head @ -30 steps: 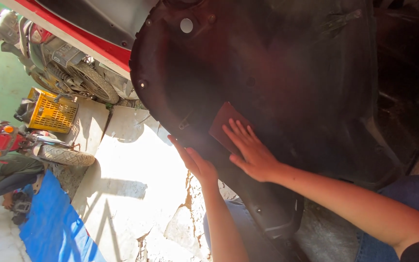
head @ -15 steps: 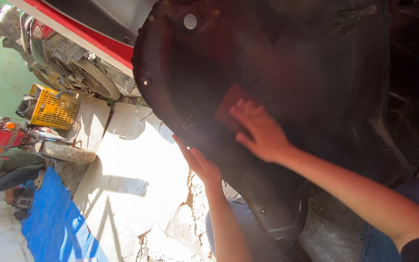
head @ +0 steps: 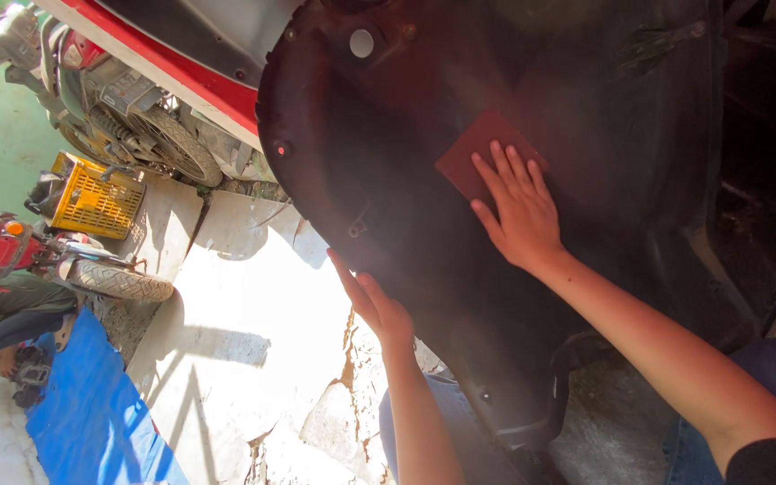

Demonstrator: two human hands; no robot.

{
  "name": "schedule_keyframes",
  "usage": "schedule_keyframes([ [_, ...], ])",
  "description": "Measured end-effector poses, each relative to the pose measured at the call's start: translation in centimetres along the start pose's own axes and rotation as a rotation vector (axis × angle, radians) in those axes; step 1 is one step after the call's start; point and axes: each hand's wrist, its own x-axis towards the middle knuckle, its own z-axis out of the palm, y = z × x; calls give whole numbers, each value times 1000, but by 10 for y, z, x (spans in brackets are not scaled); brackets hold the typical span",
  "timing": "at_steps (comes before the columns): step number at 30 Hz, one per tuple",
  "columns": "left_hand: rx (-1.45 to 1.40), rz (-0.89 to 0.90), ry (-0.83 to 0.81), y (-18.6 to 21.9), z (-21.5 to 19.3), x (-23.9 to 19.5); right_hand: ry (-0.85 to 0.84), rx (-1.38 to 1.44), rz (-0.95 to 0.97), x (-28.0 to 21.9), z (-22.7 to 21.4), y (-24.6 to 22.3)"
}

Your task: The person sands the inner surface of a motorcycle plastic body panel using sandpaper.

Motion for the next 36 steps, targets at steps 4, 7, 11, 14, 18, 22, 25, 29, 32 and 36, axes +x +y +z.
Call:
schedule_keyframes([
  [4,-43,-16,-15,3,2,1,-47,131,-53,-27,7,-33],
  [7,-79,-30,-16,1,3,0,-108,317,-177,-40,6,-50],
  [11,-66,10,-22,-2,0,-1,-41,-45,-122,-4,-4,-4],
  [14,-87,18,-27,-2,1,-1,76,-235,-83,3,-8,17],
  [18,-105,-9,-26,-8,1,-2,45,-143,-125,-14,2,-15],
  [22,-93,-51,-10,-6,2,-3,-38,113,-213,-18,9,-25],
  [25,-64,-41,-5,-9,-1,-2,-25,55,-218,4,2,8],
  [29,-101,-49,-7,-10,2,-3,60,-92,-83,14,-4,20],
  [32,-92,-54,6,-14,2,-4,-77,160,-90,-11,20,-22],
  [36,-23,-28,21,-16,1,-4,-131,455,-220,-25,24,-41],
])
